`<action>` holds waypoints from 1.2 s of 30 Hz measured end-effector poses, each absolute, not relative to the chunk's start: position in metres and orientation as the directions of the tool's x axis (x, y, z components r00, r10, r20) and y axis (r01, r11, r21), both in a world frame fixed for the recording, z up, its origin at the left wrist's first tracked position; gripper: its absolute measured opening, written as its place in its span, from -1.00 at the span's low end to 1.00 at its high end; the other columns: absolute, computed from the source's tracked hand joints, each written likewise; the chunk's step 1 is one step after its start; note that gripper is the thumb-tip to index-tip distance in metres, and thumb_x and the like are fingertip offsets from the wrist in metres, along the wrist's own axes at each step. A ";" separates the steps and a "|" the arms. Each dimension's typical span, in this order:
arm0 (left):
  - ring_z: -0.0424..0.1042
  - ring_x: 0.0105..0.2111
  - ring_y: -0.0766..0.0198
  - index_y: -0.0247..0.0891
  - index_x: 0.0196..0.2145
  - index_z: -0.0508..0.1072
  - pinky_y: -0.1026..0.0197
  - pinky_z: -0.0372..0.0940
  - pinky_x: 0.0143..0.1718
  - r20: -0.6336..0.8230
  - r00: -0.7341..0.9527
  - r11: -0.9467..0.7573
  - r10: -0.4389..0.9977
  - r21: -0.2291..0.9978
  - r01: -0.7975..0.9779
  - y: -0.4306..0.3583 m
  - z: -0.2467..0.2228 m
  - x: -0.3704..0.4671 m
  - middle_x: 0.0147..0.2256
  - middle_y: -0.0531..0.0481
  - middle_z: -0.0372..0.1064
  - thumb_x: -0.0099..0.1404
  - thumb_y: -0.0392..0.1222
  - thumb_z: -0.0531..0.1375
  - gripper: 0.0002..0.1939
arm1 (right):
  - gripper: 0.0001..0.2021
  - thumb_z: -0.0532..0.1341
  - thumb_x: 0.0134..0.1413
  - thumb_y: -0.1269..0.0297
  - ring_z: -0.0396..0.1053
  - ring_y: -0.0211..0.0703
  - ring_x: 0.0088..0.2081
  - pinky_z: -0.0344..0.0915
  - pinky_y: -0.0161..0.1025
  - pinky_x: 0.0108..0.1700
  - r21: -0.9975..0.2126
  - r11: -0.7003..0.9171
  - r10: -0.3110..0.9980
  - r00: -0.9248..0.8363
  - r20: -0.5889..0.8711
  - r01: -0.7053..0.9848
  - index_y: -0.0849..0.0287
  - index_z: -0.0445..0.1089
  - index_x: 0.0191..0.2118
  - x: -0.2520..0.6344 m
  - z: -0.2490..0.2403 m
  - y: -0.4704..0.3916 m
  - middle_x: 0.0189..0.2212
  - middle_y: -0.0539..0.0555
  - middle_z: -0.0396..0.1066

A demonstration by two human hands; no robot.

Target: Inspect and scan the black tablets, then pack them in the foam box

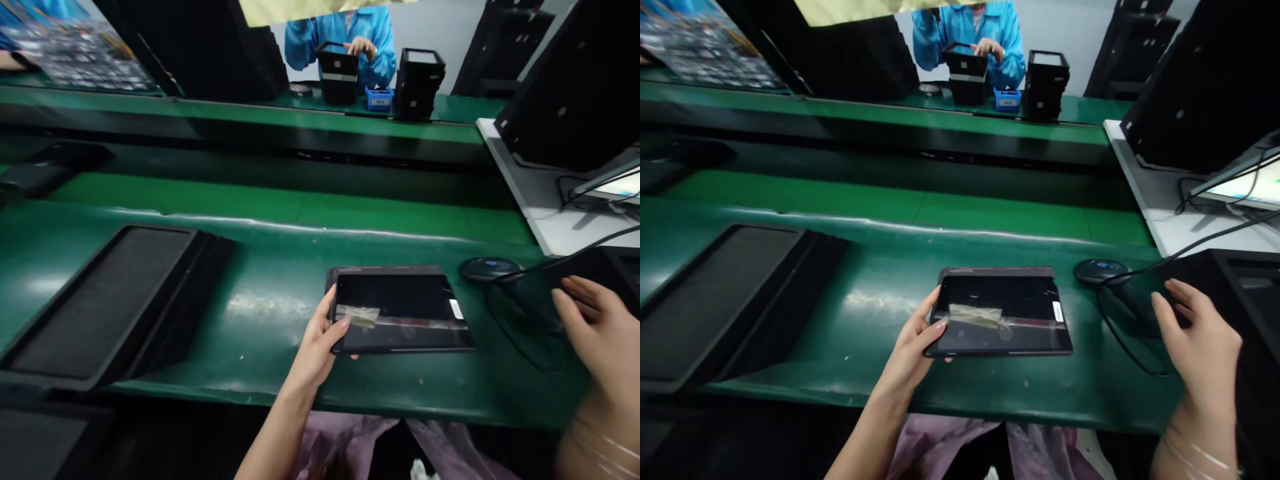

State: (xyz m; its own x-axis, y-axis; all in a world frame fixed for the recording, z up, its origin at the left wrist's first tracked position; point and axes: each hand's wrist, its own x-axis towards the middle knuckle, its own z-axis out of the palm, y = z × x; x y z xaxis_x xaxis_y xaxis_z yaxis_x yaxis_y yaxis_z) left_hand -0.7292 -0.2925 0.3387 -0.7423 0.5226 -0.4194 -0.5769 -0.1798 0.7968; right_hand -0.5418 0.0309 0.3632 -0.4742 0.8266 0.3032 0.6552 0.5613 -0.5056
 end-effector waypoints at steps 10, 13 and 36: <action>0.47 -0.40 0.20 -0.05 0.35 -0.10 0.19 0.47 -0.50 -0.367 -0.767 -0.071 0.526 0.880 -0.469 -0.299 0.303 -0.736 0.10 -0.21 0.32 0.19 -0.08 0.30 -0.10 | -0.62 0.27 -0.14 0.01 0.43 0.16 -0.34 0.35 0.00 -0.23 -0.485 0.627 0.546 -0.788 -0.283 0.609 0.27 0.42 -0.31 -0.588 0.338 0.100 -0.41 0.23 0.48; 0.49 -0.31 0.13 -0.06 0.34 -0.07 0.19 0.49 -0.45 -0.402 -0.772 -0.051 0.491 0.872 -0.487 -0.297 0.304 -0.737 0.12 -0.21 0.31 0.15 -0.06 0.33 -0.08 | -0.58 0.30 -0.11 0.05 0.43 0.04 -0.21 0.36 -0.13 -0.12 -0.604 0.656 0.325 -0.892 -0.315 0.453 0.22 0.45 -0.15 -0.592 0.364 0.090 -0.25 0.14 0.49; 0.52 -0.35 0.17 -0.03 0.30 0.06 0.31 0.46 -0.46 -0.469 -0.805 -0.084 0.364 0.844 -0.530 -0.287 0.321 -0.733 -0.16 -0.04 0.54 -0.07 -0.05 0.46 0.04 | -0.57 0.29 -0.16 0.14 0.39 0.22 -0.03 0.24 0.10 0.11 -0.668 0.591 0.494 -0.858 -0.143 0.452 0.28 0.43 -0.13 -0.584 0.350 0.097 -0.12 0.24 0.47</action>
State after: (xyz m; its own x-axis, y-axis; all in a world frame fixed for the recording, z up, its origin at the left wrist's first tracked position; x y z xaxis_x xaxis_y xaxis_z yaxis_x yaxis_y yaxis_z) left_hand -0.7325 -0.2865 0.3213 -0.8049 0.3635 -0.4690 -0.5297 -0.0841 0.8440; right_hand -0.5839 0.0966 0.3503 -0.8576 0.4941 -0.1428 0.4517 0.5910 -0.6684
